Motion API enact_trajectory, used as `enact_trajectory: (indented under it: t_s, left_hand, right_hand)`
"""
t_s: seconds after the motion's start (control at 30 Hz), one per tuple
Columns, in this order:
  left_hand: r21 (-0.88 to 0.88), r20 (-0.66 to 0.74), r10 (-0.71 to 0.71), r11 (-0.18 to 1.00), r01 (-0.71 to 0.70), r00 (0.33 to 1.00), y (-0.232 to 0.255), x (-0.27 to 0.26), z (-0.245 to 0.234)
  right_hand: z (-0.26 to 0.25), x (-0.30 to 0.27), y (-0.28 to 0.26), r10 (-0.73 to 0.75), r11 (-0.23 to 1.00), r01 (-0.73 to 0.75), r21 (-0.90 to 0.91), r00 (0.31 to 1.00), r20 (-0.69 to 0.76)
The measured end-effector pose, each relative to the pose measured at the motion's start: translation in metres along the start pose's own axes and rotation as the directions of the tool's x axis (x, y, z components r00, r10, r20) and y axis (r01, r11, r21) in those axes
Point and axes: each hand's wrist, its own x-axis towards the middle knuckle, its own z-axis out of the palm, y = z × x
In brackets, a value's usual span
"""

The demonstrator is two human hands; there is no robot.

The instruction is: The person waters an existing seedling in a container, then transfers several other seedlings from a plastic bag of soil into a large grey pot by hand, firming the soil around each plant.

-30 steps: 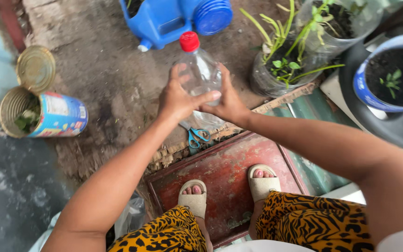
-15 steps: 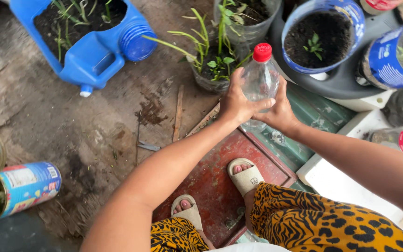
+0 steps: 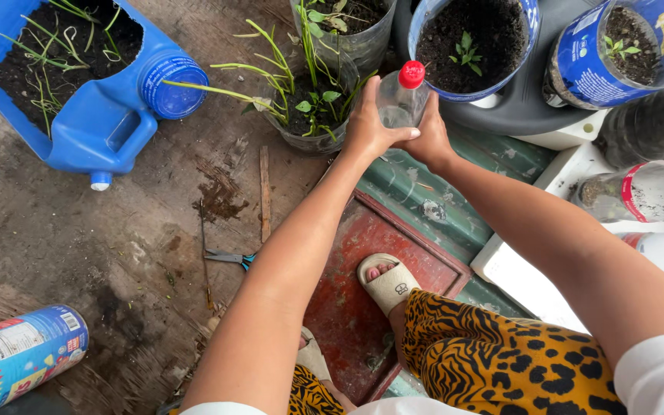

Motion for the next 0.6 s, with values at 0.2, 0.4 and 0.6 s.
enact_trajectory:
  t_s: [0.2, 0.4, 0.6]
  left_hand:
    - [0.016, 0.01, -0.006, 1.0, 0.006, 1.0, -0.014, 0.004, 0.008]
    - [0.054, 0.009, 0.047, 0.997, -0.047, 0.999, -0.029, 0.01, 0.019]
    - [0.121, 0.03, -0.07, 0.99, 0.066, 0.997, -0.016, 0.009, 0.02]
  right_hand:
    - [0.013, 0.004, 0.006, 0.062, 0.998, -0.062, -0.006, 0.997, -0.041]
    - [0.018, 0.005, 0.018, 0.11, 0.993, -0.113, -0.034, 0.992, -0.068]
    - [0.024, 0.011, 0.024, 0.241, 0.967, -0.245, -0.071, 0.969, -0.053]
